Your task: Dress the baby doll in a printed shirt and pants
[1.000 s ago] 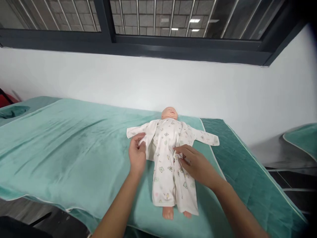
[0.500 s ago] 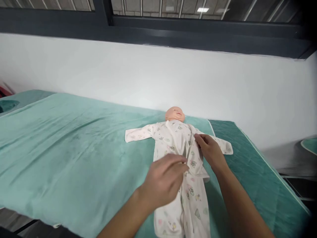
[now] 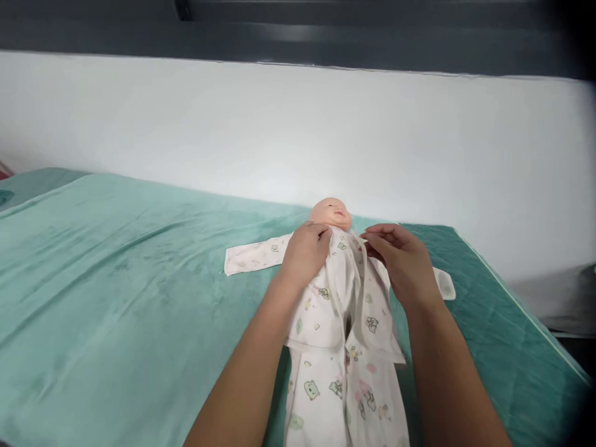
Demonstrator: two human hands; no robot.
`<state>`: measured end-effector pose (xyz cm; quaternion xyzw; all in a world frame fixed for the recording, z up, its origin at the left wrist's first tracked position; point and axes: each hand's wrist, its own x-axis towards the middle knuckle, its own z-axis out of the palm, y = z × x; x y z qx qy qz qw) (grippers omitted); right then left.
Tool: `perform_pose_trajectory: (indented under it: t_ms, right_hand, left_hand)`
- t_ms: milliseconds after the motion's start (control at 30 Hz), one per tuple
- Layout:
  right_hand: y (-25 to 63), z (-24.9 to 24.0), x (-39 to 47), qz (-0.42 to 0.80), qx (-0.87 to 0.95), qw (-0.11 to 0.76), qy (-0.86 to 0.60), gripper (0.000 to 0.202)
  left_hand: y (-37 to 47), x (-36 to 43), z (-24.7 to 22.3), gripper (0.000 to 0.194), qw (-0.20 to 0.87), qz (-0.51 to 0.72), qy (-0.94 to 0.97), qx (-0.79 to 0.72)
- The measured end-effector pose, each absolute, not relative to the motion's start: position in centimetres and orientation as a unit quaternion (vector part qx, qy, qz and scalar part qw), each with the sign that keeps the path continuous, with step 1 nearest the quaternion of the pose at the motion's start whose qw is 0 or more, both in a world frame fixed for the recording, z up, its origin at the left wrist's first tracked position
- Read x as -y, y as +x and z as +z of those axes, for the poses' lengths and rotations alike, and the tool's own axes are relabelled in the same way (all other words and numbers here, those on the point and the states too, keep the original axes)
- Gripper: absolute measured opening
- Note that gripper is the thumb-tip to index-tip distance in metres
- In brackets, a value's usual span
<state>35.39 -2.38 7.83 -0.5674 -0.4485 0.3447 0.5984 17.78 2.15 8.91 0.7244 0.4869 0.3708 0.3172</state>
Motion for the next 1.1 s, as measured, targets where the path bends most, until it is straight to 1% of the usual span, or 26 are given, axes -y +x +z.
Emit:
perform_pose_trajectory:
  t_ms: [33, 100, 133, 233, 300, 400, 533, 600, 633, 733, 800, 967, 1100]
  right_hand:
    - [35.7, 7.4, 2.3, 0.331, 0.439, 0.609, -0.571, 0.024]
    - [36.0, 6.7, 2.1, 0.291, 0.443, 0.593, -0.606, 0.026]
    - [36.0, 6.6, 2.0, 0.272, 0.454, 0.570, -0.628, 0.027]
    - [35.1, 6.9, 2.2, 0.240, 0.512, 0.482, -0.669, 0.033]
    - [34.4, 7.2, 2.3, 0.232, 0.538, 0.447, -0.676, 0.037]
    - [34.1, 7.5, 2.0, 0.229, 0.547, 0.413, -0.691, 0.035]
    - [35.2, 7.3, 1.1, 0.265, 0.539, 0.399, -0.693, 0.025]
    - [35.6, 7.1, 0.8, 0.294, 0.532, 0.408, -0.681, 0.023]
    - [35.7, 7.0, 0.7, 0.308, 0.525, 0.426, -0.669, 0.023]
    - [35.4, 6.7, 0.7, 0.357, 0.494, 0.516, -0.602, 0.024]
    - [35.0, 6.6, 0.7, 0.382, 0.481, 0.552, -0.564, 0.025]
    - [34.5, 6.4, 0.7, 0.378, 0.475, 0.562, -0.561, 0.023]
    - [34.7, 6.1, 0.7, 0.404, 0.456, 0.564, -0.558, 0.025]
  left_hand:
    - [18.0, -2.1, 9.2, 0.031, 0.342, 0.373, 0.720, -0.475]
    - [18.3, -2.1, 9.6, 0.030, 0.368, 0.381, 0.705, -0.472]
    - [18.4, -2.2, 9.6, 0.029, 0.358, 0.387, 0.701, -0.480]
    - [18.8, -2.6, 9.1, 0.021, 0.278, 0.389, 0.717, -0.508]
    - [18.9, -2.7, 8.5, 0.018, 0.256, 0.379, 0.724, -0.517]
    - [19.0, -2.7, 7.9, 0.017, 0.290, 0.377, 0.711, -0.519]
    - [19.1, -2.6, 8.0, 0.006, 0.332, 0.425, 0.671, -0.508]
    - [19.4, -2.6, 8.4, 0.005, 0.352, 0.456, 0.652, -0.493]
    - [19.6, -2.5, 8.5, 0.006, 0.363, 0.467, 0.644, -0.485]
    - [20.0, -2.6, 8.5, 0.009, 0.386, 0.476, 0.639, -0.464]
    - [20.1, -2.7, 8.1, 0.011, 0.390, 0.466, 0.648, -0.459]
    - [19.9, -3.1, 7.2, 0.013, 0.399, 0.451, 0.659, -0.451]
    - [19.8, -3.2, 7.0, 0.013, 0.405, 0.441, 0.661, -0.451]
